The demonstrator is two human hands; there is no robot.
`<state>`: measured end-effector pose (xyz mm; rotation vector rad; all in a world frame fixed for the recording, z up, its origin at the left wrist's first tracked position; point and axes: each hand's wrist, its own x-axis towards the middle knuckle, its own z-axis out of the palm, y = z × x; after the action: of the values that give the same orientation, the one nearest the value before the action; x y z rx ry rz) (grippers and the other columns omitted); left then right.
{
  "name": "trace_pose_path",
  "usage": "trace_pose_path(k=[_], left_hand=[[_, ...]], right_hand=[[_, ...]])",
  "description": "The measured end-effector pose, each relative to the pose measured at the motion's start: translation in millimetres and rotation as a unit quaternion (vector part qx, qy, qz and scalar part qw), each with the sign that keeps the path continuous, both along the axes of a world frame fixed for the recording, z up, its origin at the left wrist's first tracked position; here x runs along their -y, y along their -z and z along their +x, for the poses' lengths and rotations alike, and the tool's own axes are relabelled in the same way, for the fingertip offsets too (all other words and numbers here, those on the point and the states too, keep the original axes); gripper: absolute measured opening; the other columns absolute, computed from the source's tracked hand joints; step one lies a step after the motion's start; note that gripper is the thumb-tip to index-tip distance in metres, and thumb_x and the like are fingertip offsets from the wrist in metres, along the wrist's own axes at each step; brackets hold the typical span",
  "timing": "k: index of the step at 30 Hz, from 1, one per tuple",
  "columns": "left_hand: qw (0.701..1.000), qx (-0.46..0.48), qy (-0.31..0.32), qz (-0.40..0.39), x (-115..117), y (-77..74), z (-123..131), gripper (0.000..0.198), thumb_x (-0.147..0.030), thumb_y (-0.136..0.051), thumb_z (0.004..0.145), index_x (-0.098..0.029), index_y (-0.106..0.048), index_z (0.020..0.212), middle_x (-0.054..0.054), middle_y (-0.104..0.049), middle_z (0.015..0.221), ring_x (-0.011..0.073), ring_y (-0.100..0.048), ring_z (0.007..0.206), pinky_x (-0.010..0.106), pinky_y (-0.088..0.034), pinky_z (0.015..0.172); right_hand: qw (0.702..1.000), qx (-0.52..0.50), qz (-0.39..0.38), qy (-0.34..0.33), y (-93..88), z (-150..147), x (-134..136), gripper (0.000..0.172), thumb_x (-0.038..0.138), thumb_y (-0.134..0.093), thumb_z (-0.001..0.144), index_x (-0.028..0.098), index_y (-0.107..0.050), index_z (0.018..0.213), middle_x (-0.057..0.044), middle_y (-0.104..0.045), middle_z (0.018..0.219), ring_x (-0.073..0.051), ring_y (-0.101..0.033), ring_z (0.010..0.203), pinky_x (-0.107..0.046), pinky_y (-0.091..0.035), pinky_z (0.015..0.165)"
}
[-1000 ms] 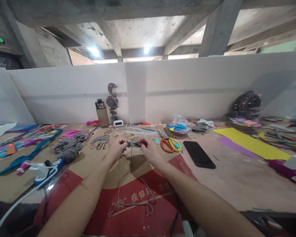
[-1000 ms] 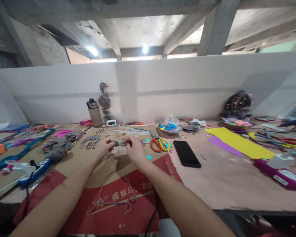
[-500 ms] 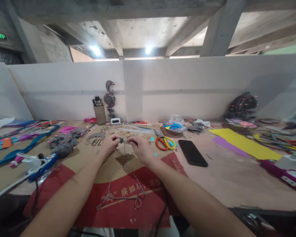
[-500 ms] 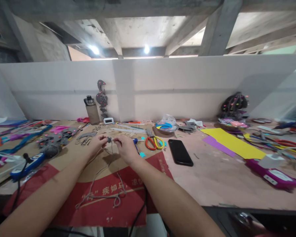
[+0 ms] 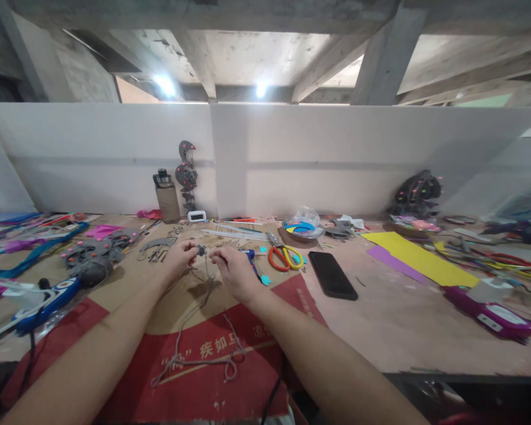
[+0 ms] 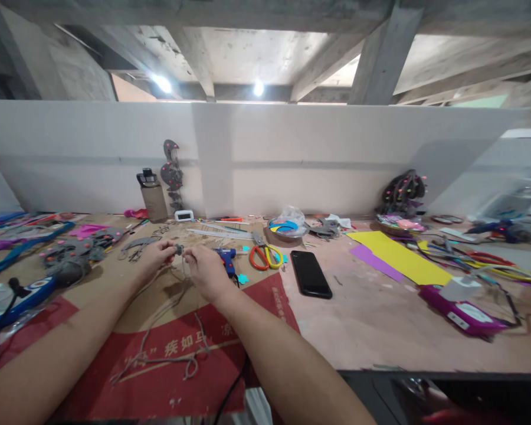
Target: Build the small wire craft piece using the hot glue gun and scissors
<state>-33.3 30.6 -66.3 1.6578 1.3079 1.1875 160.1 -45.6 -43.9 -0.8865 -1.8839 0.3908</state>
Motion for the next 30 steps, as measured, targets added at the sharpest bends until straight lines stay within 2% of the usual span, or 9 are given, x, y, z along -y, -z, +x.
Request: trace_pose_path(k=[5,9,16,21,27,30], left_hand=[[1.000,0.021,-0.005,-0.009,0.7,1.1,-3.6,0.020,-0.036,-0.061,0.064,-0.017,-0.058,0.067,-0.004,-0.051,0.048,0.0101,-0.043,0.043,0.022,-0.031,0.044],[0.999,0.035,0.015,-0.010,3.7,1.2,-0.8,0.019,-0.034,-0.061,0.065,-0.016,-0.056,0.066,-0.004,-0.051,0.048,0.0095,-0.043,0.043,0.022,-0.031,0.045],[0.998,0.056,0.012,-0.016,1.7,-1.8,0.4,0.018,-0.033,-0.062,0.065,-0.017,-0.055,0.069,-0.005,-0.050,0.046,0.0090,-0.041,0.041,0.021,-0.031,0.044],[0.999,0.047,0.013,-0.020,-4.4,3.5,-0.8,0.021,-0.036,-0.062,0.066,-0.017,-0.054,0.069,-0.006,-0.049,0.046,0.0091,-0.041,0.041,0.021,-0.029,0.043],[0.999,0.039,0.019,-0.019,-3.0,2.1,2.5,0.021,-0.036,-0.062,0.065,-0.018,-0.054,0.068,-0.005,-0.049,0.046,0.0095,-0.042,0.041,0.022,-0.029,0.044],[0.999,0.036,0.023,-0.017,-1.0,-0.8,4.1,0.021,-0.037,-0.063,0.066,-0.017,-0.054,0.068,-0.005,-0.050,0.047,0.0093,-0.042,0.041,0.022,-0.029,0.044]], right_hand=[[1.000,0.004,-0.016,-0.009,-0.2,-7.7,1.3,0.021,0.020,-0.041,0.091,0.019,-0.061,0.086,-0.003,-0.063,0.081,-0.014,-0.056,0.077,-0.025,-0.043,0.072],[1.000,0.027,0.000,-0.013,0.2,-12.0,4.5,0.025,0.021,-0.035,0.093,0.019,-0.056,0.079,-0.002,-0.059,0.078,-0.014,-0.052,0.074,-0.025,-0.040,0.070],[0.994,0.100,0.002,0.044,0.6,-10.8,8.4,0.023,0.023,-0.035,0.091,0.020,-0.049,0.072,-0.001,-0.054,0.071,-0.014,-0.047,0.065,-0.026,-0.035,0.062],[0.982,0.168,-0.038,0.075,4.4,-11.2,6.5,0.022,0.021,-0.042,0.088,0.020,-0.050,0.068,-0.001,-0.056,0.068,-0.013,-0.045,0.059,-0.025,-0.030,0.058],[0.976,0.208,-0.026,0.060,8.9,-12.4,5.3,0.028,0.025,-0.043,0.091,0.019,-0.054,0.066,-0.004,-0.061,0.069,-0.015,-0.050,0.062,-0.027,-0.031,0.059],[0.978,0.200,-0.029,0.045,13.5,-13.2,4.1,0.025,0.026,-0.046,0.091,0.019,-0.056,0.069,-0.004,-0.062,0.071,-0.015,-0.052,0.065,-0.026,-0.033,0.060]])
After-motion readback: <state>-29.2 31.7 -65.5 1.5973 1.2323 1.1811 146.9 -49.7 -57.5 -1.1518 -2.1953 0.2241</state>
